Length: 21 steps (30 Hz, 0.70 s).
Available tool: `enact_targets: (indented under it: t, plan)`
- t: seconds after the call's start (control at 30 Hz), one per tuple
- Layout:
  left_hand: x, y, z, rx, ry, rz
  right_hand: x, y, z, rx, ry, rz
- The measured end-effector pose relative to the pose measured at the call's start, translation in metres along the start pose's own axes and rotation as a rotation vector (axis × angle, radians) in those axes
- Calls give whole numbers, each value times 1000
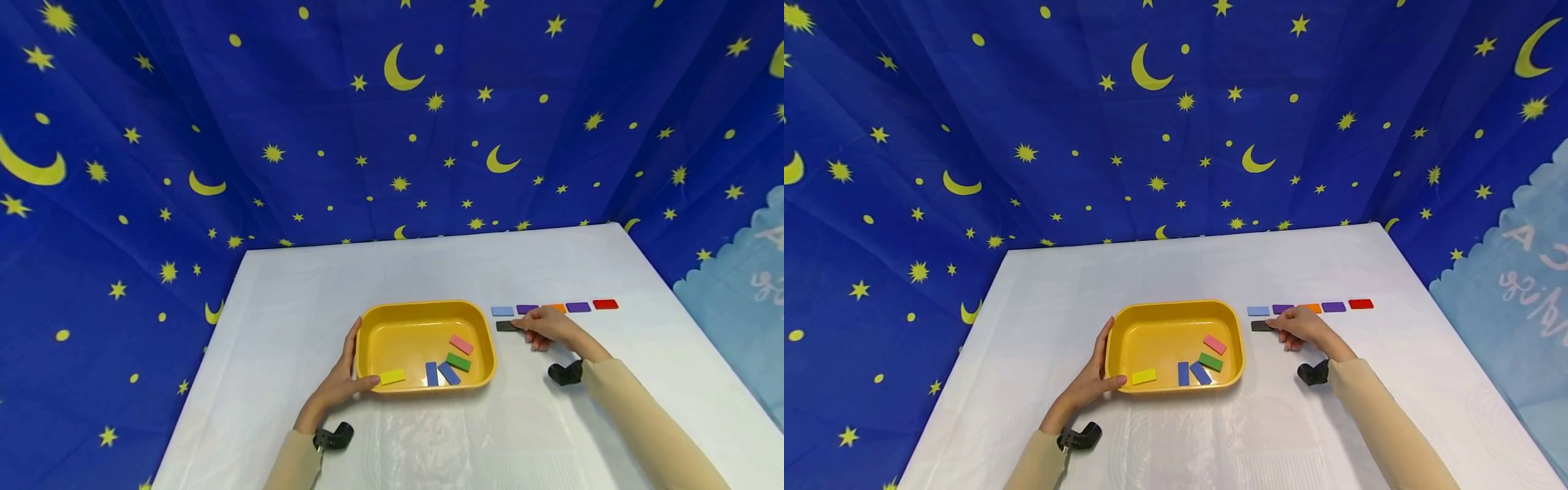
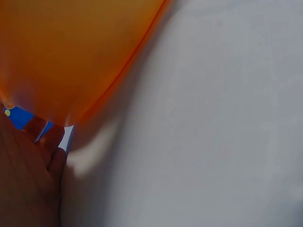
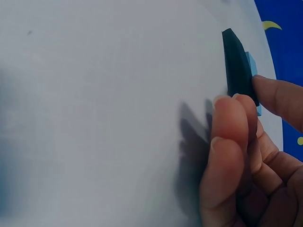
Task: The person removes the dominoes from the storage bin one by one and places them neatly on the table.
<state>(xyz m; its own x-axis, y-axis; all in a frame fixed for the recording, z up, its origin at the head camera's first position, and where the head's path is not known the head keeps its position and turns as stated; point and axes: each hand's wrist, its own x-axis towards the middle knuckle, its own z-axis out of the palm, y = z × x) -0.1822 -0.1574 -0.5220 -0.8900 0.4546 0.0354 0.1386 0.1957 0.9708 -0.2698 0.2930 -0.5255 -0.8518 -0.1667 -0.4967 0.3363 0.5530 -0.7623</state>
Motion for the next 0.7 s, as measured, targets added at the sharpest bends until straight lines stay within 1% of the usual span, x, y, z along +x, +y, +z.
enact_targets:
  t: [0.27,0.3,0.37,0.43,0.5,0.57,0.63,0.7]
  plan:
    - [0,-1,-1,27,3,6,-1,0,2,-30,20,-33]
    - [1,-6,-1,27,5,7,-2,-1,3,-46,30,-37]
    - [3,-16,-1,25,8,10,-5,-7,4,-131,70,-56]
    - [4,-28,-1,24,16,16,-10,-19,7,-262,123,-75]
    - [6,-39,-1,20,25,18,-16,-38,11,-403,181,-96]
    - [6,-42,-1,19,29,25,-22,-61,18,-505,226,-119]
    - [6,-43,-1,14,32,32,-26,-86,27,-546,253,-170]
    - [6,-43,-1,5,32,34,-29,-111,39,-548,241,-248]
